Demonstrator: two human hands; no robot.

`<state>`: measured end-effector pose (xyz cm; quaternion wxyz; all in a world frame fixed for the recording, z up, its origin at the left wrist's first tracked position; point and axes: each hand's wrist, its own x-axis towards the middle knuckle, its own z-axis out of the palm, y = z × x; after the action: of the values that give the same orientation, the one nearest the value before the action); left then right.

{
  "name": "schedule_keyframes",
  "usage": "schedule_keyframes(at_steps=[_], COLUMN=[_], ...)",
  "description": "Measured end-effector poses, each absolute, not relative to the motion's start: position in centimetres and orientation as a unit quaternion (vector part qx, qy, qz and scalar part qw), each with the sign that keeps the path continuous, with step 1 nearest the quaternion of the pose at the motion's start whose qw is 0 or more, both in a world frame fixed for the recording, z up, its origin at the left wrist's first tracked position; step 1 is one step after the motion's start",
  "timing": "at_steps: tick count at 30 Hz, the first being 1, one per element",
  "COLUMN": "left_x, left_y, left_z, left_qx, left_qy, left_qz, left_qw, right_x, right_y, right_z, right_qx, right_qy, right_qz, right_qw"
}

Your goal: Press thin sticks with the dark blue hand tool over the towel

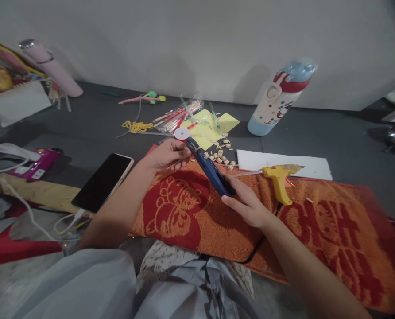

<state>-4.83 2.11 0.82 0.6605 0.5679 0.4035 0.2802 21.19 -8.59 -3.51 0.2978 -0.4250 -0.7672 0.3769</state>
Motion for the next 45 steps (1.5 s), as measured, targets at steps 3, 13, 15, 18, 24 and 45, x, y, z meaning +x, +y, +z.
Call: schedule_keyframes(at_steps=[3,13,15,18,24,45], left_x=[-4.8,-3.7,-2.8,-1.3,1.4,3.2], left_y=[2.0,1.5,0.8,-1.0,-4.2,-4.0], left_z=[0.8,1.0,0.9,0.7,0.3,-1.8], left_qx=[0.574,0.712,0.732,0.747,0.748,0.557], left_qy=[0.409,0.482,0.525,0.503,0.504,0.402], left_qz=[0.275,0.298,0.376,0.427,0.258,0.335], left_qw=[0.653,0.416,0.219,0.079,0.346,0.645], right_x=[21.2,20.8,20.6,20.3,19.5,18.5], right_y=[-8.6,-8.3,-8.1,-7.9,-8.2,-8.6], right_z=[-3.3,-4.4,-4.7,-4.7,-4.0,-4.6], right_qx=[-0.424,-0.467,-0.486,-0.491,-0.438,-0.430], right_qy=[-0.766,-0.695,-0.657,-0.594,-0.557,-0.605], right_qz=[0.379,0.420,0.430,0.477,0.538,0.521], right_qw=[0.298,0.349,0.384,0.423,0.457,0.421])
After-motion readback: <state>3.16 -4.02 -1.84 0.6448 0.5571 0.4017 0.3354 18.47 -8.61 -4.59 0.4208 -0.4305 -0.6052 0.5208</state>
